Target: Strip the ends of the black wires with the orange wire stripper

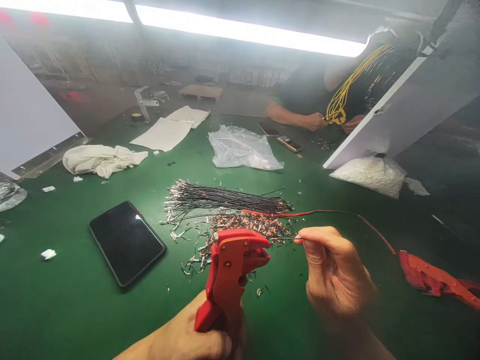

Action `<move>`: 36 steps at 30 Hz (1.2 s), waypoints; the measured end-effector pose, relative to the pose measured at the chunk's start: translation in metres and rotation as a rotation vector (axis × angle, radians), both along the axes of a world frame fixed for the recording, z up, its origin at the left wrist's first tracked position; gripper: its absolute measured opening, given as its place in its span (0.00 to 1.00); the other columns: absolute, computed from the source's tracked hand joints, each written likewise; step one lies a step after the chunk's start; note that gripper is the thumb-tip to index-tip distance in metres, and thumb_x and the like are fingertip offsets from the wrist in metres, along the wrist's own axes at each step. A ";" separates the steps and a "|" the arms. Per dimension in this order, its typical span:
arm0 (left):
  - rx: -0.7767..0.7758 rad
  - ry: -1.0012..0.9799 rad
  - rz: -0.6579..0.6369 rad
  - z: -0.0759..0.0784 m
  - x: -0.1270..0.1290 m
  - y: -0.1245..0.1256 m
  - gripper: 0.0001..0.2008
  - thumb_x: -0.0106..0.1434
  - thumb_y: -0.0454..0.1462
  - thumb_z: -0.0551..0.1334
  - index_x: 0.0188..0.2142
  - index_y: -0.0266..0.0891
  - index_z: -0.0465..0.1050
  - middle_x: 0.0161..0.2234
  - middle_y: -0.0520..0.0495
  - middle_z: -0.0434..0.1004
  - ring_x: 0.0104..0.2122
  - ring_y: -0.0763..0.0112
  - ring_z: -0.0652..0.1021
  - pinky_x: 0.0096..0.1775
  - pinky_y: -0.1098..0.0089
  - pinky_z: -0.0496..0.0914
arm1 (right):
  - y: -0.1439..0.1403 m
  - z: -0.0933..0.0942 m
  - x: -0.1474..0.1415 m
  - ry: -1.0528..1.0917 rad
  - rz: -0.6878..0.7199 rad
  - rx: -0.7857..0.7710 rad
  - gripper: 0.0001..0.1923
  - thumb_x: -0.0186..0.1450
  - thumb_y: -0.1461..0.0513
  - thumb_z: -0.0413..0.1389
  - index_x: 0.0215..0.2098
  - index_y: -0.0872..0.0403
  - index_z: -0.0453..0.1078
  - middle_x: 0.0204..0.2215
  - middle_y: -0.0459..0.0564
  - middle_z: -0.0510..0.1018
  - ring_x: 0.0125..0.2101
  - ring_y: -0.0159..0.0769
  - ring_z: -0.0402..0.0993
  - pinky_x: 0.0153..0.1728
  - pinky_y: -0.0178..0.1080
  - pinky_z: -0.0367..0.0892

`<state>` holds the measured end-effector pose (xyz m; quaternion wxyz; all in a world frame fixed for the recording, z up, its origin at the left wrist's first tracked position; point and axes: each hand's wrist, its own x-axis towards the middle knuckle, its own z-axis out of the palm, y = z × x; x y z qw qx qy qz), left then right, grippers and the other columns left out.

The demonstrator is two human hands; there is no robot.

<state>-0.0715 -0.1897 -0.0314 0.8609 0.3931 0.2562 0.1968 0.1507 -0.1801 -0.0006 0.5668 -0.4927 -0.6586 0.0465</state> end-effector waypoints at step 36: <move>-0.125 -0.134 0.170 -0.016 -0.003 -0.002 0.17 0.52 0.43 0.70 0.36 0.33 0.73 0.24 0.46 0.76 0.22 0.73 0.75 0.26 0.74 0.70 | -0.008 0.036 -0.036 -0.249 0.121 -0.260 0.08 0.68 0.67 0.53 0.36 0.55 0.75 0.27 0.43 0.80 0.25 0.29 0.77 0.28 0.32 0.67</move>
